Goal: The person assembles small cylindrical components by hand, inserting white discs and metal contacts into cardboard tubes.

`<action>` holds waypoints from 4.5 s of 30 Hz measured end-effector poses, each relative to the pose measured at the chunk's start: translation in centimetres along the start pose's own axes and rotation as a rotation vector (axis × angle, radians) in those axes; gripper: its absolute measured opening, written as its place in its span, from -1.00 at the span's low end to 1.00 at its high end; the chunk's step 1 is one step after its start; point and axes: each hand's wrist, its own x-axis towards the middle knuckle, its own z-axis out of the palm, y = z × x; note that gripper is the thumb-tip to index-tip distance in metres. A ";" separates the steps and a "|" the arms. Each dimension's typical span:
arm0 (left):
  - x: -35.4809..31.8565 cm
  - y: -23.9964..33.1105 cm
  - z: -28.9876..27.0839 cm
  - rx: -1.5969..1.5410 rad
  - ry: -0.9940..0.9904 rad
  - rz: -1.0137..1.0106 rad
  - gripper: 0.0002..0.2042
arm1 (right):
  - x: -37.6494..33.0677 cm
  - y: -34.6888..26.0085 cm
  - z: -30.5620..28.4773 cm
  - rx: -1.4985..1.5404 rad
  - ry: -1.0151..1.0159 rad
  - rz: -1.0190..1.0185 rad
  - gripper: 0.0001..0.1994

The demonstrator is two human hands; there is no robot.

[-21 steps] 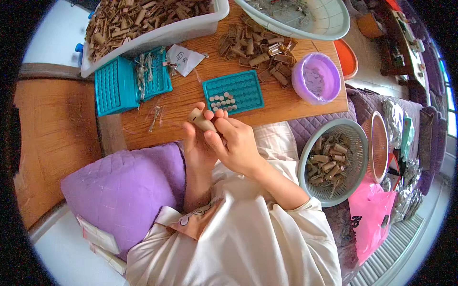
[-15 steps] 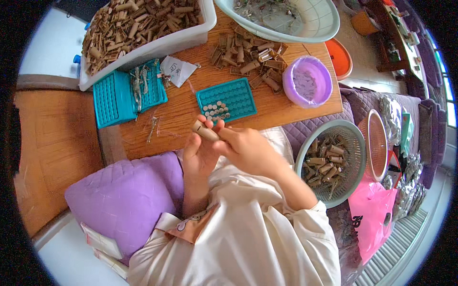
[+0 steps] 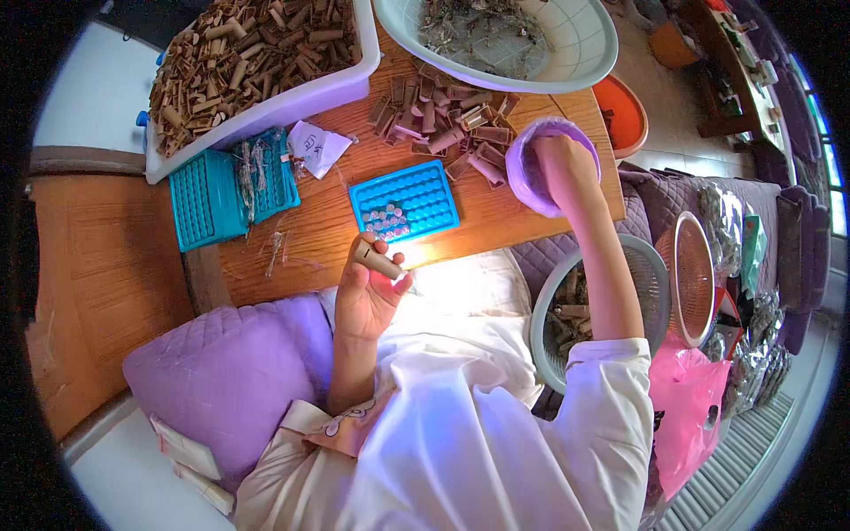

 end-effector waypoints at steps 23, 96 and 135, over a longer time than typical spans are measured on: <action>-1.4 -1.0 0.8 0.122 0.065 -0.091 -0.65 | -1.4 1.7 -2.2 0.224 0.065 -0.083 -0.80; -1.1 -2.0 5.5 0.399 0.096 -0.178 -0.64 | -7.3 -8.6 -2.2 0.910 0.020 -0.585 -0.87; -1.2 -0.4 3.3 1.917 -0.426 1.165 -0.63 | -12.8 -2.8 -1.9 2.088 -0.134 0.031 -0.59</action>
